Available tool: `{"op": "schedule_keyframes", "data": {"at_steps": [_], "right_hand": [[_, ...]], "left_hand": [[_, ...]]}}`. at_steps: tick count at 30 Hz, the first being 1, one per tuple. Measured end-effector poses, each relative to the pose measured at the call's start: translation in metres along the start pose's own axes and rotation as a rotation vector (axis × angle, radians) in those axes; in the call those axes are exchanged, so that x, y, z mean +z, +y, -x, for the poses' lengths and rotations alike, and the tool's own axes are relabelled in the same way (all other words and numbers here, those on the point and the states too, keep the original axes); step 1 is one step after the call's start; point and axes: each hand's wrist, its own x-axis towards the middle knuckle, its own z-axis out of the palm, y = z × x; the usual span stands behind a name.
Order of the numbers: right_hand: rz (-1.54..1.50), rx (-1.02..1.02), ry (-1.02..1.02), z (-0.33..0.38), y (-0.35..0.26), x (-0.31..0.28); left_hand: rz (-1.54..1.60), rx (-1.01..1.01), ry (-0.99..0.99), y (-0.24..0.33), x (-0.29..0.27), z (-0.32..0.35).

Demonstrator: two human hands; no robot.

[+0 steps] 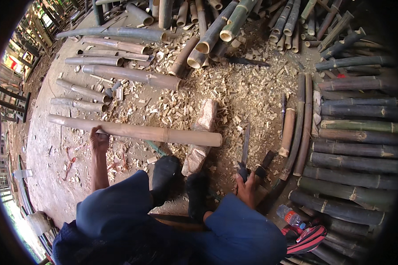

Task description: The person saws through a bamboo pole using a hand saw and then uses a knife to scrape and clean the surface of the bamboo piece.

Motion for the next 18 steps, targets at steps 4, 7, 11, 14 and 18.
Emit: {"op": "schedule_keyframes", "data": {"at_steps": [4, 7, 11, 14, 18], "right_hand": [[-0.019, -0.173, 0.052, 0.015, 0.036, -0.045], [0.085, -0.166, 0.18, 0.032, 0.051, -0.066], [0.07, -0.27, 0.212, 0.067, 0.035, -0.106], [0.066, -0.382, 0.208, 0.092, 0.009, -0.142], [0.284, -0.588, 0.429, 0.12, 0.004, -0.206]], "left_hand": [[0.241, -0.003, -0.251, 0.023, 0.096, 0.046], [0.194, 0.06, -0.495, 0.039, 0.146, 0.068], [-0.016, 0.158, -0.623, 0.054, 0.227, 0.118], [-0.06, 0.311, -0.838, 0.067, 0.29, 0.153], [0.065, 0.37, -0.847, 0.088, 0.364, 0.179]]}}
